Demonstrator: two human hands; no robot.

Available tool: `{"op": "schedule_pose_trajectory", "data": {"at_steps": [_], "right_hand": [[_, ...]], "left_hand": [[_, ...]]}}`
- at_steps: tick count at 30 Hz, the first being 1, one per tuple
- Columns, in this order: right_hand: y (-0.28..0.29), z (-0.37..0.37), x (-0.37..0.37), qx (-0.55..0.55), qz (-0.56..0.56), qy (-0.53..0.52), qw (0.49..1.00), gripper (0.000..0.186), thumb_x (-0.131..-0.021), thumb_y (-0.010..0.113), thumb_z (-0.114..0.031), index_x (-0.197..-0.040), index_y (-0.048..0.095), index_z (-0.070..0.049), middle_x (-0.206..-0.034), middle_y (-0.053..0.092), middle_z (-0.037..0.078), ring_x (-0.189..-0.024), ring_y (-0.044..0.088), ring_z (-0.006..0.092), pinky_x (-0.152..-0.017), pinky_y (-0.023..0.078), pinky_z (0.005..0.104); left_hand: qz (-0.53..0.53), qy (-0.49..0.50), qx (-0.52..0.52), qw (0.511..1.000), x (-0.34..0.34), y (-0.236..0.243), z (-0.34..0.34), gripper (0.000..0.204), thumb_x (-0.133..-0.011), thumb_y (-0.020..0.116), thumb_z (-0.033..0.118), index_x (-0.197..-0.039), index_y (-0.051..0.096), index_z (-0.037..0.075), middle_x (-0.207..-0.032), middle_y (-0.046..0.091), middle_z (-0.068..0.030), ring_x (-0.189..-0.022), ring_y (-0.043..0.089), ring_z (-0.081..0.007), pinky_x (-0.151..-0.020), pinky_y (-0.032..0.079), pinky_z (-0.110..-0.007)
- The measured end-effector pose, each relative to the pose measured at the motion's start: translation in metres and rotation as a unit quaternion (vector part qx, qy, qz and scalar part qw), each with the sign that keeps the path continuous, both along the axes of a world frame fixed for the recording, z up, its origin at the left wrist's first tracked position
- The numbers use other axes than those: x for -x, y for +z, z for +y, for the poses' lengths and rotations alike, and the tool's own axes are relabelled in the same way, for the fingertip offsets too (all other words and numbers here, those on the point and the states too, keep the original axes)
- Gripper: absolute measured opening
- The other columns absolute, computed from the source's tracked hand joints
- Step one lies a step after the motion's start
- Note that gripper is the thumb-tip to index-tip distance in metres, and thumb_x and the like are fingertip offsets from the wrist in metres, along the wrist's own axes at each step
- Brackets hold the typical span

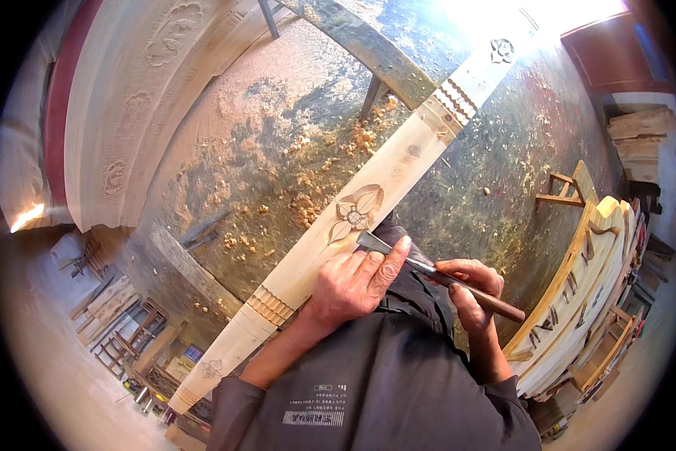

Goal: The person carves a floral pattern into a wooden board using a chisel, then moves to a workbench to select a different carving tool and continues refining the design on the board.

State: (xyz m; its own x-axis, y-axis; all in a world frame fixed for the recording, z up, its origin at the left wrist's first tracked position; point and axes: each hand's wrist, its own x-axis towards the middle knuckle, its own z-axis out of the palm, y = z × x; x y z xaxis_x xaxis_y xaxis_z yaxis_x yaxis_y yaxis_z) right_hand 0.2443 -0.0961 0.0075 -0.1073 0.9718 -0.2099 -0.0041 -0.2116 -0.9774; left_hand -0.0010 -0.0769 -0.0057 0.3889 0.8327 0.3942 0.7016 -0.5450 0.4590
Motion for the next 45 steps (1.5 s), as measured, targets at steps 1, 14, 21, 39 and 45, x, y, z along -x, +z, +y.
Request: {"op": "schedule_pose_trajectory", "data": {"at_steps": [1,14,21,39,45], "right_hand": [[-0.004,-0.005,-0.001,0.003,0.015,-0.001,1.0,0.037,-0.089,0.07,-0.019,-0.112,0.074,0.009,-0.1,0.078,0.021,-0.086,0.077,0.027,-0.08,0.062,0.0379],[0.013,-0.004,-0.003,-0.034,0.005,0.003,0.999,0.043,-0.101,0.07,-0.033,-0.115,0.071,0.008,-0.093,0.074,0.022,-0.079,0.073,0.0304,-0.074,0.059,0.042],[0.072,0.058,0.027,-0.38,-0.191,0.076,0.902,0.066,-0.098,0.069,-0.06,-0.087,0.072,0.005,-0.082,0.074,0.02,-0.079,0.076,0.0396,-0.077,0.062,0.0468],[0.066,0.054,0.146,-0.485,-0.057,0.259,0.833,0.052,-0.086,0.085,-0.033,-0.065,0.045,-0.009,-0.068,0.053,0.005,-0.054,0.051,0.0161,-0.048,0.038,0.0299],[0.053,0.04,0.176,-0.517,-0.086,0.235,0.819,0.019,-0.051,0.051,-0.012,-0.065,0.039,-0.011,-0.068,0.031,0.0,-0.053,0.04,0.0143,-0.048,0.031,0.0309]], "left_hand": [[-0.01,0.0,-0.001,1.0,0.001,0.0,-0.001,0.058,-0.08,0.074,-0.001,-0.138,0.071,0.003,-0.078,0.06,-0.0004,-0.059,0.055,-0.0143,-0.05,0.044,-0.032],[-0.02,0.007,-0.019,1.0,0.002,-0.005,-0.005,0.059,-0.08,0.071,0.009,-0.139,0.07,0.005,-0.076,0.056,0.0011,-0.06,0.053,-0.0117,-0.055,0.047,-0.03],[-0.137,0.008,-0.007,0.991,-0.003,-0.001,-0.003,0.042,-0.082,0.077,-0.001,-0.123,0.07,0.001,-0.067,0.054,-0.0002,-0.054,0.053,-0.0156,-0.049,0.04,-0.033],[-0.178,0.091,0.022,0.98,0.031,0.008,-0.021,0.045,-0.088,0.079,0.019,-0.13,0.074,0.003,-0.119,0.078,-0.0137,-0.092,0.079,-0.0238,-0.072,0.062,-0.036],[-0.167,0.106,0.084,0.977,0.04,0.021,-0.019,0.037,-0.091,0.085,0.027,-0.116,0.077,0.002,-0.112,0.079,-0.0138,-0.103,0.078,-0.0278,-0.097,0.061,-0.045]]}}
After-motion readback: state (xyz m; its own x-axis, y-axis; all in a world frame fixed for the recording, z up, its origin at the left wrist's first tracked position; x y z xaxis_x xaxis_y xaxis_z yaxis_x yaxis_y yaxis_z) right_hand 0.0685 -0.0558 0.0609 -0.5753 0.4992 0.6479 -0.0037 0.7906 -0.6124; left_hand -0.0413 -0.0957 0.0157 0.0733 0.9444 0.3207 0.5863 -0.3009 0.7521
